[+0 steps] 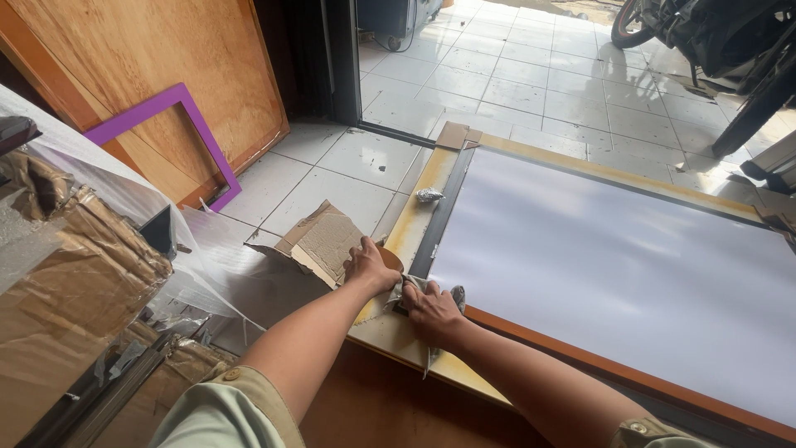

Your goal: Applying adhesive tape to the backboard edges of a picture frame to secure it in place.

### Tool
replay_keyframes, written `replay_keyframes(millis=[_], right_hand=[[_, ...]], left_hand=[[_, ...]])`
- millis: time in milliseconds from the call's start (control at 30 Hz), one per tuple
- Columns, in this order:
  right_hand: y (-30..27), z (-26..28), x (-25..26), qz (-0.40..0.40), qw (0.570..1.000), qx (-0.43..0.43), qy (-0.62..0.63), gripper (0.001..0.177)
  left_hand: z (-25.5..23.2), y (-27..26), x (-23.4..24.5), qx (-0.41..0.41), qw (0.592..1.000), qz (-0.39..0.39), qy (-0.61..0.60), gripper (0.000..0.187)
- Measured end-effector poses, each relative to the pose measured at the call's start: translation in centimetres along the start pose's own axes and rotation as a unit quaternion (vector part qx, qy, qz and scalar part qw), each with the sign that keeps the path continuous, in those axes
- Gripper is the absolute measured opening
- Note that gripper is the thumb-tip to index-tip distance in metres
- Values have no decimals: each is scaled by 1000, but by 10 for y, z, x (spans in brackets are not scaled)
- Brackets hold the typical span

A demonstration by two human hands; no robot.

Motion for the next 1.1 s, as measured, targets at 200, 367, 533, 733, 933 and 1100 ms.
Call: replay_keyframes(millis=[200,367,533,733,933,1100], right_hand=[[-23,38,34,77,997,13,2,33],[-6,30,23,80,996,-36,35,35],[-13,25,34,62,998,-26,18,37],[-124,-26,79,-25,995,91,24,91],[-240,-125,69,45,995,93,-5,84],[-198,-97,69,42,994,91,36,81]], left_hand=[[-19,-15,13,26,998,19,57,103],[-5,-4,0,11,999,11,43,109],[-11,-22,-1,-42,996,-12,74,106],[-17,-67,-50,-611,707,-130,331,69],[37,-82,-87,-621,654,36,430,76],[38,-82,-98,-617,649,72,438,71]])
Point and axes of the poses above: each hand's wrist, its own y-axis towards the middle knuckle, its own x-axis out of the back of the hand, z = x × y, the point moved 7 cm from there along y, towards the middle knuckle, and after that the axes turned 13 degrees about -z, right-handed, at the moved point
